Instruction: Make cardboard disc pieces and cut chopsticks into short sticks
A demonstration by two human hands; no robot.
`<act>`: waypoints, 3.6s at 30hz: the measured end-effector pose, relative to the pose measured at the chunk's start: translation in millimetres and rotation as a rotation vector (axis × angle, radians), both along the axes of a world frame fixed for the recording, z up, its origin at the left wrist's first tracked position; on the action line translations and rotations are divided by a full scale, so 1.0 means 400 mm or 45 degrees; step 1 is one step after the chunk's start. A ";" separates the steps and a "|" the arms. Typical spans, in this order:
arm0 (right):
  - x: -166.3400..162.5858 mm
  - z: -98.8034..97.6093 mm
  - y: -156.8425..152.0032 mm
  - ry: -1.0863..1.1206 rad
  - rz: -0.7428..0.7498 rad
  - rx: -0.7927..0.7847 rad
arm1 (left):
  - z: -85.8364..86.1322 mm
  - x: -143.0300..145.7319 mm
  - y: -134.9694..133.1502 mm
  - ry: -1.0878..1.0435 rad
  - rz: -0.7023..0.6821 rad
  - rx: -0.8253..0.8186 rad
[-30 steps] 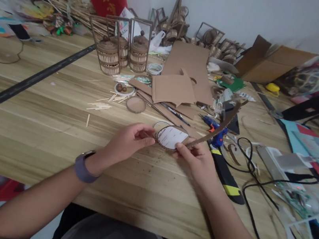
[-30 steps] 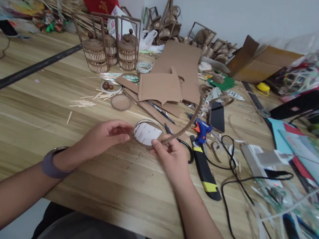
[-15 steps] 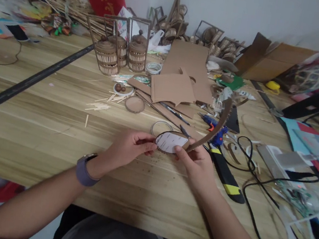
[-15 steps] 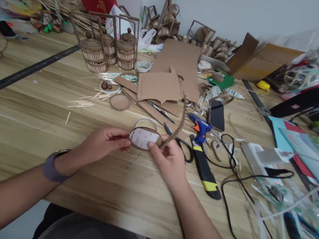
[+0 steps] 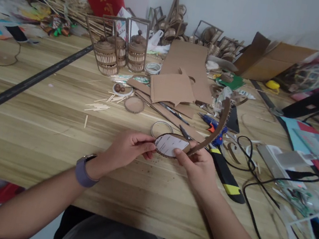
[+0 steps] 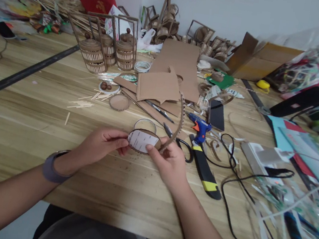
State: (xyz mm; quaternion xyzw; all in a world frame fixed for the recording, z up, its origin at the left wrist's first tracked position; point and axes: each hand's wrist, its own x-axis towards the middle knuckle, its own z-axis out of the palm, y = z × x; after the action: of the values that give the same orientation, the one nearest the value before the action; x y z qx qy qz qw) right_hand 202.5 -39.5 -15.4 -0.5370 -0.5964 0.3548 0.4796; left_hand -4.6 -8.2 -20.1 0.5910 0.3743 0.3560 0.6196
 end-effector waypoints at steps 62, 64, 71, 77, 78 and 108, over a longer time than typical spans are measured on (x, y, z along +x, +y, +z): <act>-0.047 -0.039 -0.008 0.482 0.073 -0.146 | -0.035 0.044 -0.010 -0.375 0.401 -0.166; -0.047 -0.037 -0.008 0.482 0.071 -0.159 | -0.035 0.041 -0.007 -0.383 0.407 -0.167; -0.045 -0.032 -0.009 0.504 0.043 -0.201 | -0.016 0.025 -0.007 -0.126 0.396 -0.067; -0.043 -0.032 -0.008 0.501 0.055 -0.188 | -0.012 0.021 -0.008 -0.076 0.303 -0.013; -0.043 -0.032 -0.008 0.495 0.058 -0.184 | -0.011 0.020 -0.008 -0.070 0.297 -0.011; -0.047 -0.027 -0.008 0.491 0.065 -0.205 | 0.012 0.025 0.016 -0.742 0.455 -0.372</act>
State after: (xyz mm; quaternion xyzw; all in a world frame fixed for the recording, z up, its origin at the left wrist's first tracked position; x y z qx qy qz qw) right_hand 183.9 -42.8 -26.1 -0.4804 -0.4767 0.5096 0.5312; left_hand 5.3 -1.6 -15.4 0.2957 0.3264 0.5547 0.7060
